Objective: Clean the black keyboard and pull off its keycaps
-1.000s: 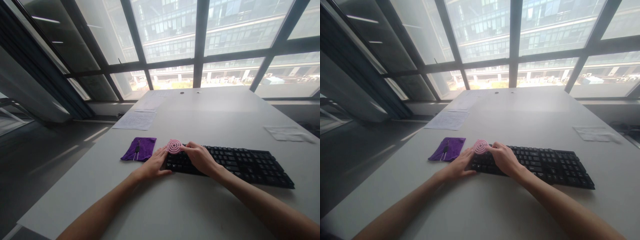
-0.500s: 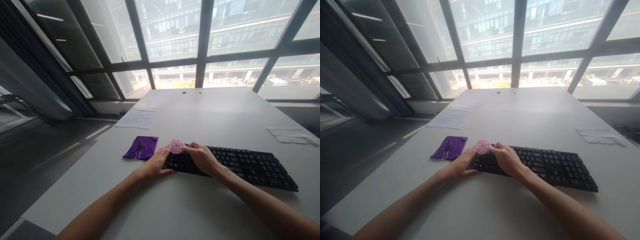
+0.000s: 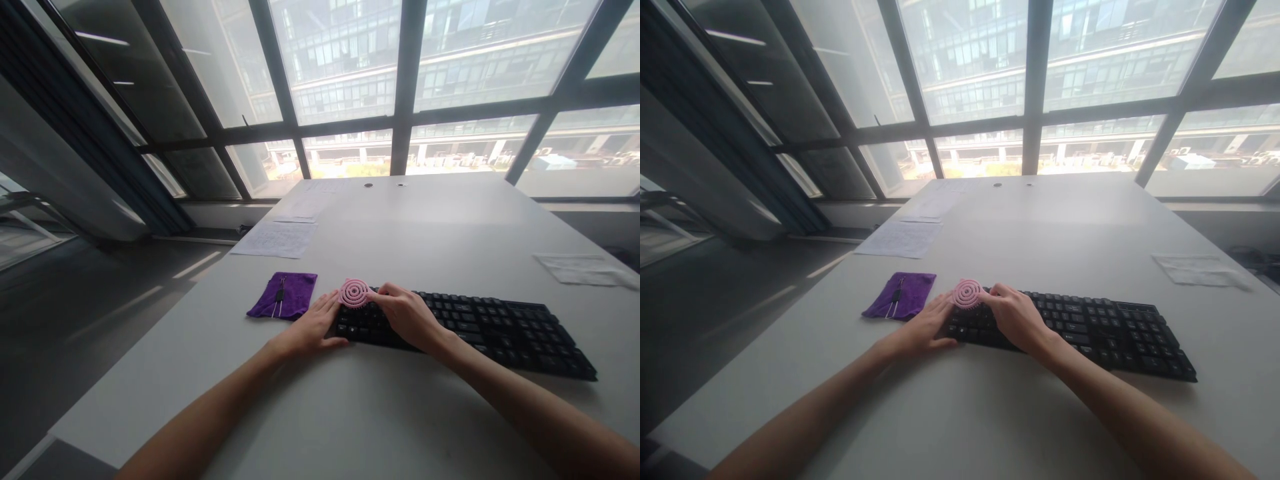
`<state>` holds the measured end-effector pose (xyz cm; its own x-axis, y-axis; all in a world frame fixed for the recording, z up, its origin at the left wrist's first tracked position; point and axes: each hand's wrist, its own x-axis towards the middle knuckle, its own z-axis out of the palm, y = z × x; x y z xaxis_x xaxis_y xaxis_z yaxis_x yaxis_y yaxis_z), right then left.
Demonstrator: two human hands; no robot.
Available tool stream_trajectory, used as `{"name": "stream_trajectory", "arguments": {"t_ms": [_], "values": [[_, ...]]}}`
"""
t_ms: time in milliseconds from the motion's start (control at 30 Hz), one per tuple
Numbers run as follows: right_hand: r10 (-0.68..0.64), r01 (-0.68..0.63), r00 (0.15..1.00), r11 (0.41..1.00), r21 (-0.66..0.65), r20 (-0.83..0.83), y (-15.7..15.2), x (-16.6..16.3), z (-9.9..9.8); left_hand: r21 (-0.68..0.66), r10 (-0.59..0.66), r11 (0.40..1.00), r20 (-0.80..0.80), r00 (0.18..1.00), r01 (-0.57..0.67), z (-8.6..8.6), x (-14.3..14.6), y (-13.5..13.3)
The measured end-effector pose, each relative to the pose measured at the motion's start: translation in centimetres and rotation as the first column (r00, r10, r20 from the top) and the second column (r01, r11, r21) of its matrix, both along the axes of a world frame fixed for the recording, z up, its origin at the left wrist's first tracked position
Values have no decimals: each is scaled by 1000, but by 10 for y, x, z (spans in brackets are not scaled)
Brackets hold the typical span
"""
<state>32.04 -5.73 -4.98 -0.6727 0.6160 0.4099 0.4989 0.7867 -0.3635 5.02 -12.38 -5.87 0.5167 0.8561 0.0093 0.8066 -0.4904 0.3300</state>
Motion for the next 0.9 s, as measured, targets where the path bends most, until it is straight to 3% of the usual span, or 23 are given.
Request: {"name": "stream_trajectory", "arguments": {"t_ms": [433, 767, 900], "values": [[-16, 16, 1000, 1000, 13, -18, 2, 8, 4, 15, -2, 1000, -7, 1000, 2, -15, -7, 3], [94, -91, 993, 995, 40, -74, -1, 6, -2, 8, 0, 1000, 18, 1000, 0, -8, -3, 2], [-3, 6, 997, 999, 36, -77, -1, 5, -3, 10, 3, 1000, 6, 1000, -3, -11, -5, 3]]}}
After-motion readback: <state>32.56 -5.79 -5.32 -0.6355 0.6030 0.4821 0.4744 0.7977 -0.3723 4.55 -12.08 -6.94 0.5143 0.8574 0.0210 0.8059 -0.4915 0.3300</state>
